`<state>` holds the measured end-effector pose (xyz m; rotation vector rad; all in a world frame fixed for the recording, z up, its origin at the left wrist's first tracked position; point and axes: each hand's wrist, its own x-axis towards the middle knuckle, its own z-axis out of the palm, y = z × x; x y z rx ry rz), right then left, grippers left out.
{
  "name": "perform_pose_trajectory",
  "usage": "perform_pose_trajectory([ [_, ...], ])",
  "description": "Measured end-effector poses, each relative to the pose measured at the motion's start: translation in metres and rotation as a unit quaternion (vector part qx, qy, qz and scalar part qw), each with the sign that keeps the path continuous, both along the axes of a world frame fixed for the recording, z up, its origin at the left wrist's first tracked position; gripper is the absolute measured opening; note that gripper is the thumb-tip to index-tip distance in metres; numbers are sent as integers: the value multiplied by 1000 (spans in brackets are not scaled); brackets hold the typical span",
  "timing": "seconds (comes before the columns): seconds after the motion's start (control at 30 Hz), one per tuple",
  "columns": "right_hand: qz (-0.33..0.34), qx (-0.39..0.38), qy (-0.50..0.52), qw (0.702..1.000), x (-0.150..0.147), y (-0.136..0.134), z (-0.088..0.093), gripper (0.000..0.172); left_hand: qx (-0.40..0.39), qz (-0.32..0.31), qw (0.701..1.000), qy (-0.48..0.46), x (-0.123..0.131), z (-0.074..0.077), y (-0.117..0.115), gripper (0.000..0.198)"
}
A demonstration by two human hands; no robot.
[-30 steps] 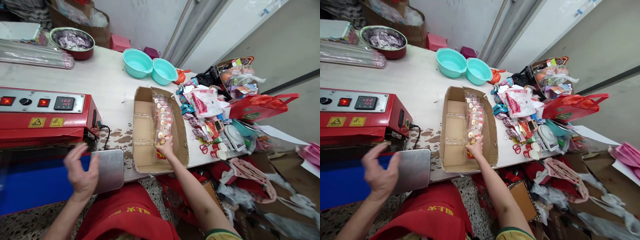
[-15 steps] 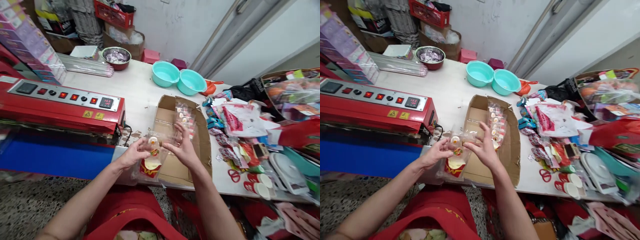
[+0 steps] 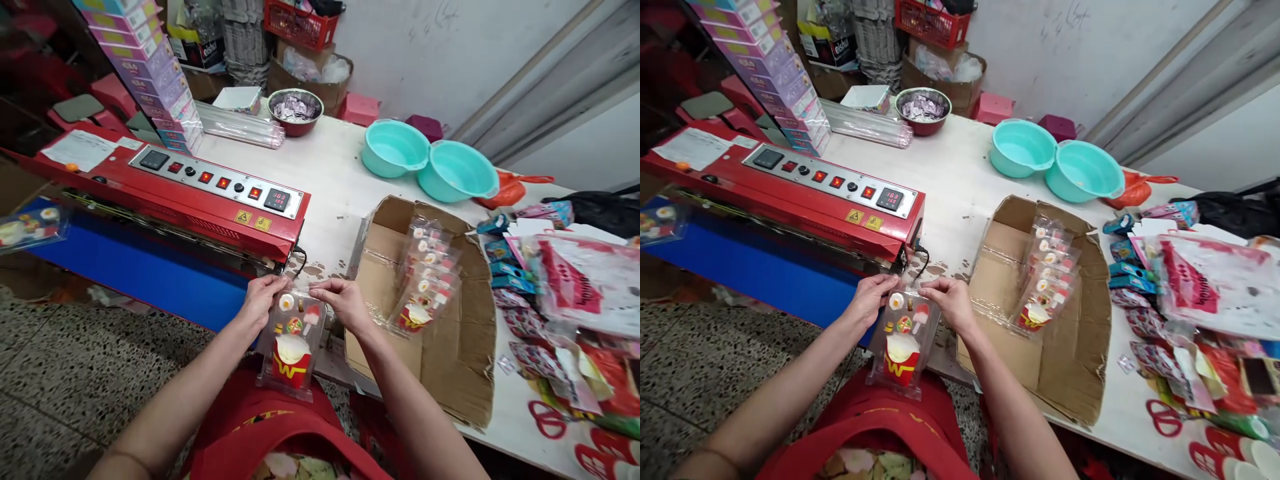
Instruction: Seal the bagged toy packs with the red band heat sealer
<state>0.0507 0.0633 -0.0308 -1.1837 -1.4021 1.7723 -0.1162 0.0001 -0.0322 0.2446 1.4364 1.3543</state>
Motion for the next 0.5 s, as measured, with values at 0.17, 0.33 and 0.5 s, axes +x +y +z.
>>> perform_pose_trajectory([
  [0.17, -58, 11, 19, 998, -19, -3, -21, 29, -33, 73, 996, 24, -11, -15, 8, 38],
  [0.33, -91, -20, 49, 994, -50, 6, -43, 38, -57, 32, 998, -7, -38, -12, -1, 39],
  [0.5, -116, -7, 58, 992, -82, 9, -39, 44, -44, 64, 997, 18, -66, -9, -10, 41],
])
